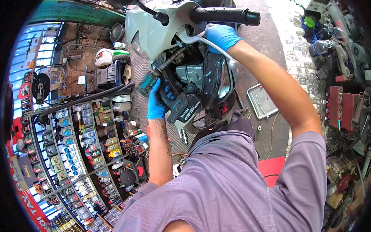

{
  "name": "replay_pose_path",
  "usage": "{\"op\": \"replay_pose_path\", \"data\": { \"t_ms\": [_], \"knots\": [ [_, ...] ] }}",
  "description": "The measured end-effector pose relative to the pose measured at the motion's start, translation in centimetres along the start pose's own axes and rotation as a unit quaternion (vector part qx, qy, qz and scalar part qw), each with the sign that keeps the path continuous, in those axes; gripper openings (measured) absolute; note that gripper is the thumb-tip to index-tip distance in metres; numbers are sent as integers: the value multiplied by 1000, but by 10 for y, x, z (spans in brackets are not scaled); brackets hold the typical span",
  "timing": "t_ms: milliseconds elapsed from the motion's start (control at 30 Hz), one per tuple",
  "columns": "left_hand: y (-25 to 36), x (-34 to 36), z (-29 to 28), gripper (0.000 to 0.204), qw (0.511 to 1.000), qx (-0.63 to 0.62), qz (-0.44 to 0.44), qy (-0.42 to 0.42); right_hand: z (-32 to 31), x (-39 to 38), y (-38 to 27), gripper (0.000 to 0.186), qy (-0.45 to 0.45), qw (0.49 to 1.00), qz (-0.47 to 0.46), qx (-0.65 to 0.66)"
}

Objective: Disassembling and assembling the front panel and headlight assembly of a scooter.

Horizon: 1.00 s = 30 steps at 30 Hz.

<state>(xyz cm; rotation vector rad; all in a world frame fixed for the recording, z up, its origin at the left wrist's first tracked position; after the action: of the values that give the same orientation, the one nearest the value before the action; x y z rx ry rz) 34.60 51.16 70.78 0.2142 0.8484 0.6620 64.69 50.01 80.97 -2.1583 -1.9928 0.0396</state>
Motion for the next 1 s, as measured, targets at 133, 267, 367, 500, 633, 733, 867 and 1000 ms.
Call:
{"op": "replay_pose_path", "data": {
  "t_ms": [133, 267, 367, 500, 633, 733, 867, 1000],
  "knots": [
    [0, 0, -5, 30, 1000, -20, -16, -12, -5, -22, -19, 15, 22, 982, 57, 178],
    [-1, 1, -1, 29, 1000, -4, -8, 16, 51, -56, -20, 25, 26, 940, 182, 288],
    [-3, 0, 6, 27, 1000, -8, -17, 9, 36, -49, -37, 27, 75, 926, 175, 326],
    [-1, -5, -3, 26, 999, -2, -14, 29, -19, -38, -75, 31, 43, 985, 79, 150],
    [-2, -1, -3, 26, 1000, -5, -13, 19, -5, -64, -93, 34, 15, 951, 175, 255],
    [0, 1, 1, 26, 1000, -3, -16, 11, 31, -94, -105, 37, 70, 901, 248, 349],
    [1, -4, -3, 27, 1000, 2, -15, 20, 47, -120, -104, 41, 184, 885, 257, 341],
    [-1, -3, -1, 27, 1000, 1, -20, 13, 61, -112, -93, 41, 207, 867, 283, 354]
  ]
}}
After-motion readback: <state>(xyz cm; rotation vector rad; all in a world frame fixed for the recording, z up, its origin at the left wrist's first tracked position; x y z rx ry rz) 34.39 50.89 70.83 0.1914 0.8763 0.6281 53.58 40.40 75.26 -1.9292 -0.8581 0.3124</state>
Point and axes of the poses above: each hand's wrist, its own x-axis towards the middle knuckle, its own z-axis out of the palm, y = z × x, the point moved 9 cm from there along x, towards the middle knuckle, and after that the axes turned 13 degrees about -x, right-handed, at the moved point
